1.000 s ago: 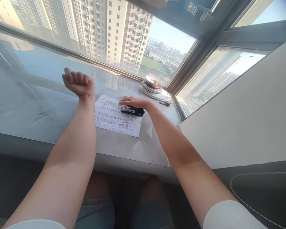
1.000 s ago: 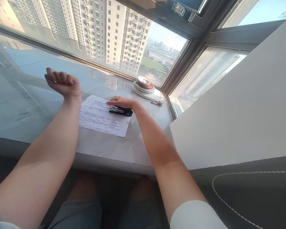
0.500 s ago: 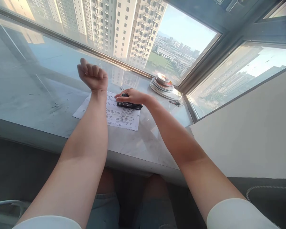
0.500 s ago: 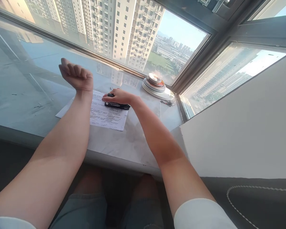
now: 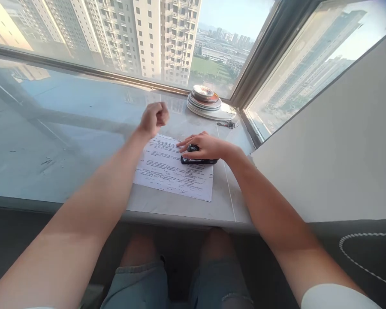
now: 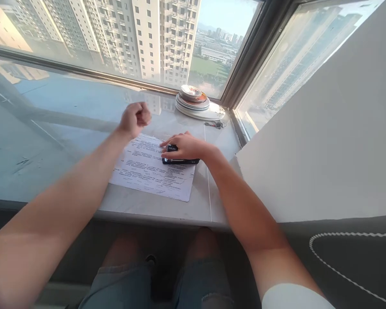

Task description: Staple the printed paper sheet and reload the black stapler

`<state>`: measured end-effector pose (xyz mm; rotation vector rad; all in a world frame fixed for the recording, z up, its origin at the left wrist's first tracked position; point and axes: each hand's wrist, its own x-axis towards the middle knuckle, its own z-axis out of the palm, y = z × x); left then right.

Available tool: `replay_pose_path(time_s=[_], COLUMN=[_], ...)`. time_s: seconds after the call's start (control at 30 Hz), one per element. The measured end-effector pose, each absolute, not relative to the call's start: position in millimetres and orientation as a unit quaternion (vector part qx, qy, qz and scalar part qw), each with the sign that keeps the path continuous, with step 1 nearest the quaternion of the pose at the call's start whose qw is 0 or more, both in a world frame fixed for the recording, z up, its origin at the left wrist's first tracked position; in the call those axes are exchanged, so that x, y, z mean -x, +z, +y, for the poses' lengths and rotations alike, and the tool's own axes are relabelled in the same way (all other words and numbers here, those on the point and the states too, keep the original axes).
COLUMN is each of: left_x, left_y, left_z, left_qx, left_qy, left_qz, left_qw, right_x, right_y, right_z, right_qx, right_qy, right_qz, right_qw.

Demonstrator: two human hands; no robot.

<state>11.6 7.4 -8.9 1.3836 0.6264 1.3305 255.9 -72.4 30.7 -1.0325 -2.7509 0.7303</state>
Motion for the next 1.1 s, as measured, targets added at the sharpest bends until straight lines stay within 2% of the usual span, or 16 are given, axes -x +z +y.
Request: replay_pose_path(time_s=[0.13,0.27,0.43,0.57,0.83,0.93,1.1], left_x=[-45.0,-36.3,-38.8,-47.7,-33.1,-31.7,-34.7], left_y=[-19.6,-21.8,-25.9,-29.3,-27.3,-28.5,-30.6], left_z=[2.6,1.9,0.3,-1.3,3.7,5.6,7.0], left_qx=[-0.759,-0.852,-0.868,-0.875,-0.891,-0.889,-0.877], left_qy=[0.39,0.227,0.221,0.225,0.183,0.188,0.22], left_qz=[0.331,0.341,0.367,0.39,0.382,0.378,0.38], left_qw=[0.403,0.328,0.25,0.179,0.162,0.178,0.197], right_x=[-261.8,-275.5,-298.4,-298.6,-269.0,-264.5,-290.5], right_y=[23.4,20.7,25.2,26.2,22.8,20.0,9.0], right_z=[-67.0,-56.6,-52.0,-53.9,-67.3,-67.8,-48.8], right_qx=[0.319,0.3,0.295,0.295,0.304,0.296,0.348], right_qy=[0.225,0.246,0.266,0.232,0.192,0.238,0.389], right_qz=[-0.916,-0.917,-0.914,-0.922,-0.921,-0.9,-0.742], right_qw=[0.09,0.087,0.081,0.096,0.149,0.214,0.42])
